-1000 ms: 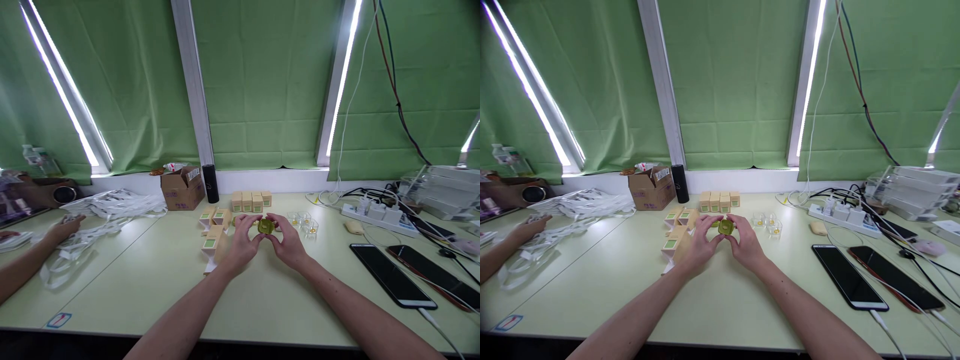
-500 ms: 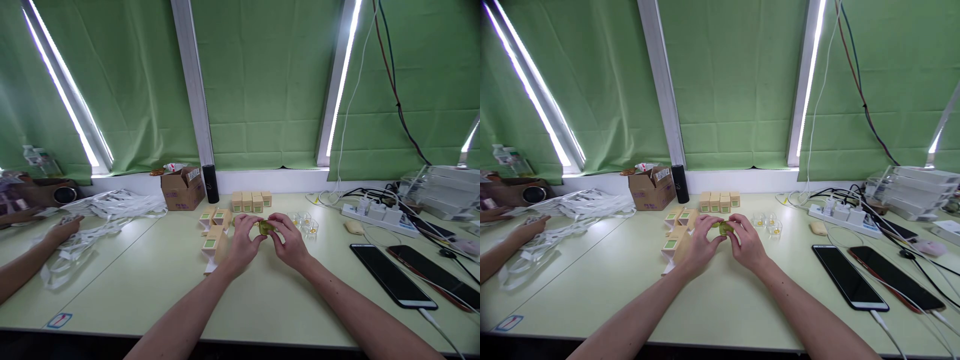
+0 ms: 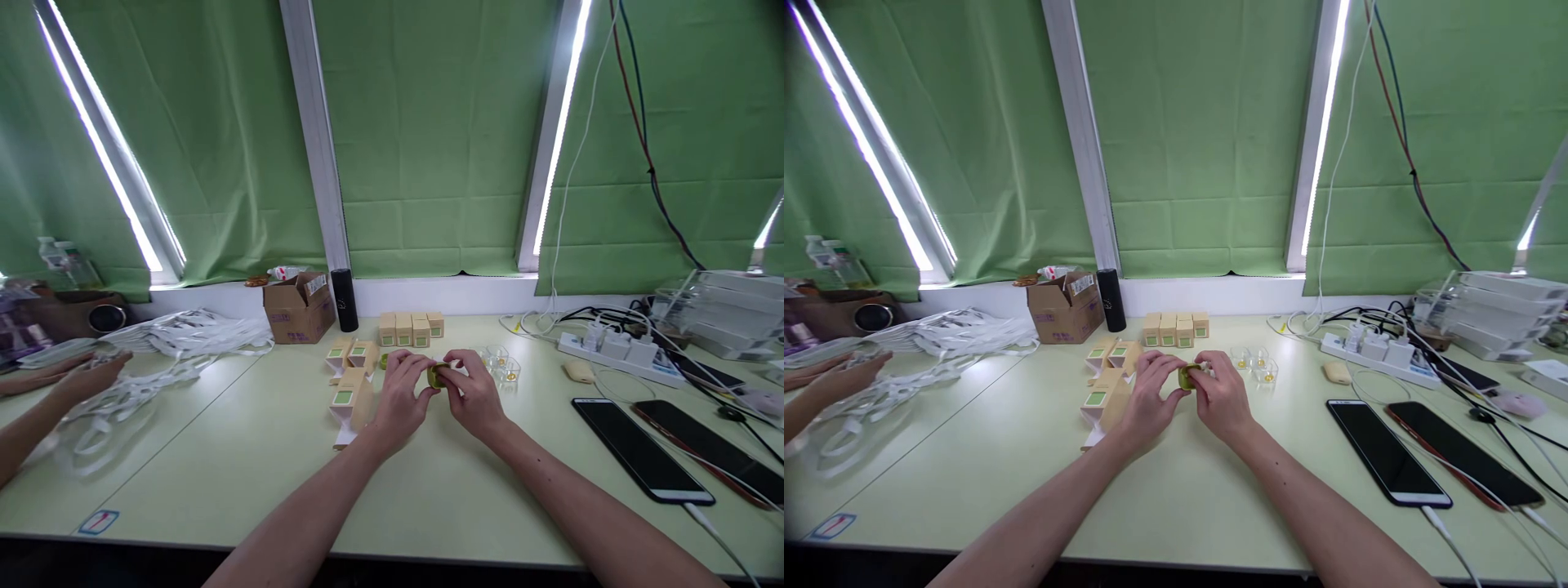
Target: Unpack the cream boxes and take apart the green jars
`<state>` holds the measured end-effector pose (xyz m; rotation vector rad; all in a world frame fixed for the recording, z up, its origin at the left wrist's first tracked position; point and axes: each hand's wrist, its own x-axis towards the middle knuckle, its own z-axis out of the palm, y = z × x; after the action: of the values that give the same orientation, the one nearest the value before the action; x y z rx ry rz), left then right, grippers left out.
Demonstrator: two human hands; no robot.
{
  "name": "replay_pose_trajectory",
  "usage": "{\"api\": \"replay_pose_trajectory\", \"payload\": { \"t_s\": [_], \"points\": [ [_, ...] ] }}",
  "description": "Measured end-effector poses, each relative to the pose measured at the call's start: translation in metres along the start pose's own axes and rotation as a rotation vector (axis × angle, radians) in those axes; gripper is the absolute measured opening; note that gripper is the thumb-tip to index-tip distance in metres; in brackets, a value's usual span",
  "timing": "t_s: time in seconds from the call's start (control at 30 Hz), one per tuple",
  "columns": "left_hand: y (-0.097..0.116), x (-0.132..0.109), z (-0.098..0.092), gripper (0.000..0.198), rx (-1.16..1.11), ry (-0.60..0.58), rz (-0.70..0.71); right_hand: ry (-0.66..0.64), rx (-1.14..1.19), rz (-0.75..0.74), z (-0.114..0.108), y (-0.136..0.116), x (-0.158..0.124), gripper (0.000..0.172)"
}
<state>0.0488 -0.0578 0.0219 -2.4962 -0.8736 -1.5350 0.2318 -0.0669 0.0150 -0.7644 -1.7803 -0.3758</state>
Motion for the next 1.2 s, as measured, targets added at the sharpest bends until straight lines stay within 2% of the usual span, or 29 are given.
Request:
{"api": "replay_pose_trajectory", "payload": {
  "t_s": [0.43, 1.2],
  "points": [
    [-0.0005, -0.0012, -0.0012, 0.039, 0.008, -0.023, 0.005, 0.022, -0.107, 0.018, -0.0014, -0.0039, 0.0028, 0.021],
    [0.0041, 0.0008, -0.001, 0.04, 0.061, 0.048, -0.008, 0.019, -0.171, -0.072, -0.0039, -0.0063, 0.0082, 0.025]
  ]
}}
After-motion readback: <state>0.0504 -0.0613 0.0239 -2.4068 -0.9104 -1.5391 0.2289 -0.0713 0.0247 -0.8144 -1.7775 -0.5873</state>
